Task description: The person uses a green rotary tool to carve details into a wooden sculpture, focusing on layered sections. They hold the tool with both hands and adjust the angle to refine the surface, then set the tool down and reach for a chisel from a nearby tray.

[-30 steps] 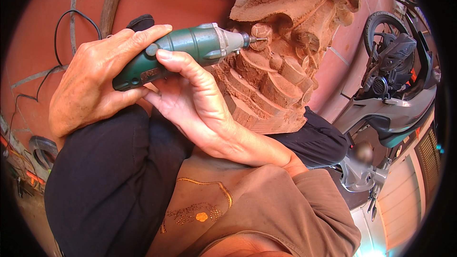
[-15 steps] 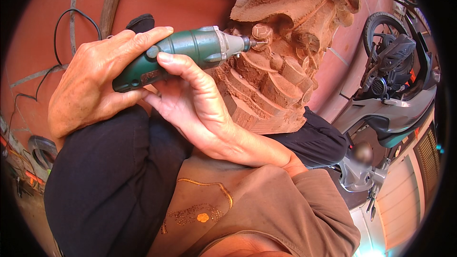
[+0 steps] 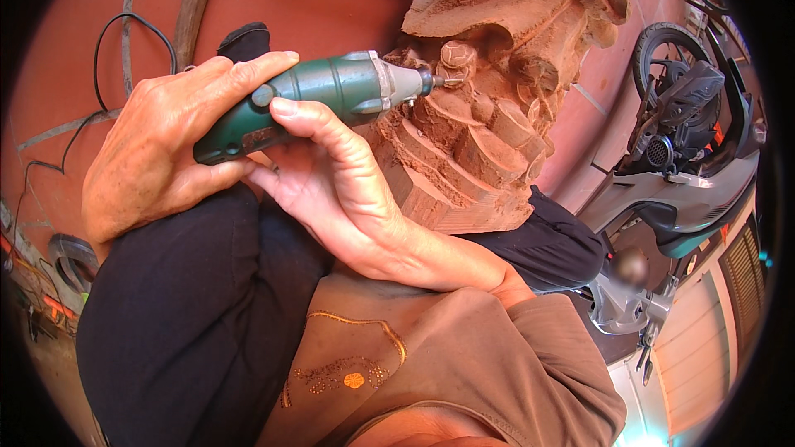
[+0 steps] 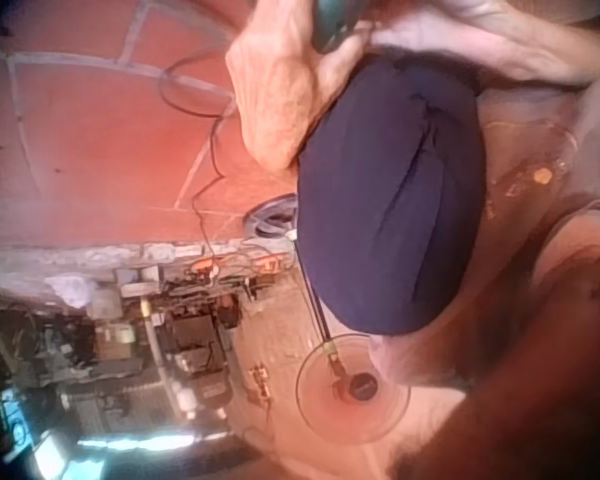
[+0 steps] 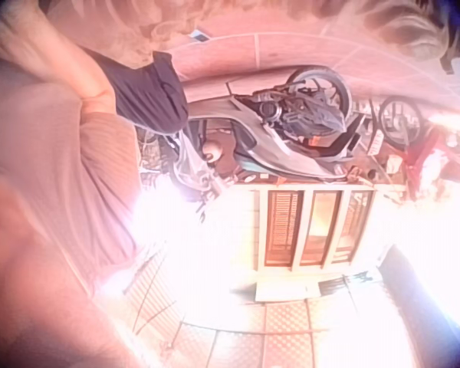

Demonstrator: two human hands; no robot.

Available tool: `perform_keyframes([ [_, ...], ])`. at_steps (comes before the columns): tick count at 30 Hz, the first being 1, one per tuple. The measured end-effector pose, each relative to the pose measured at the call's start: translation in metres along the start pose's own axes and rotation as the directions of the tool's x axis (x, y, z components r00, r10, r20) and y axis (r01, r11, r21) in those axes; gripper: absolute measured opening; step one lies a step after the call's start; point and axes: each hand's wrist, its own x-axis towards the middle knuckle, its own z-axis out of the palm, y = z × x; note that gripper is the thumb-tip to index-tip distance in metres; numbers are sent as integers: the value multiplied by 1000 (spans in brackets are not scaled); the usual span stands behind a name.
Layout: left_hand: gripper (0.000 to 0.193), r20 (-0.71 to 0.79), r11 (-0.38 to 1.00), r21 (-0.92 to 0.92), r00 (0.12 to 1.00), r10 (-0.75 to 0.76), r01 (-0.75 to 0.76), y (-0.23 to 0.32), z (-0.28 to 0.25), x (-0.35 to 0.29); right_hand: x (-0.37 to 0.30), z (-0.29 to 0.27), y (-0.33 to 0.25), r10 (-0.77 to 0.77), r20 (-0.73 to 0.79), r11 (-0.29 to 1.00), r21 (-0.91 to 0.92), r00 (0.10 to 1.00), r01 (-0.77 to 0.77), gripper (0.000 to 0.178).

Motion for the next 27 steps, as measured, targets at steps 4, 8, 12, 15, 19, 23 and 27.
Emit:
perform_keyframes([
  [4, 75, -22, 1000, 3, 999, 23, -23, -2, 3, 1, 1, -3, 2, -14, 7, 1000, 4, 1000, 14, 32],
  [8, 75, -18, 1000, 9, 1000, 14, -14, 0, 2, -2, 1, -2, 2, -5, 6, 1000, 1, 1000, 5, 32],
  [12, 75, -12, 1000, -18, 1000, 11, -11, -1, 2, -3, 1, -2, 4, -5, 0, 1000, 4, 1000, 5, 34],
  [15, 76, -22, 1000, -4, 1000, 16, -16, -2, 3, -4, 2, -1, 6, -1, 4, 1000, 10, 1000, 1, 34],
  [19, 77, 7, 1000, 15, 1000, -3, 3, -4, 2, -6, 2, -1, 7, 5, 10, 1000, 12, 1000, -5, 35],
  [23, 78, -14, 1000, 4, 1000, 7, -6, -3, 3, -7, 2, 0, 6, 18, 13, 1000, 15, 1000, -18, 35],
  [27, 77, -53, 999, -11, 997, 49, -50, -4, 6, -3, 2, -1, 5, -7, 5, 1000, -4, 1000, 7, 35],
])
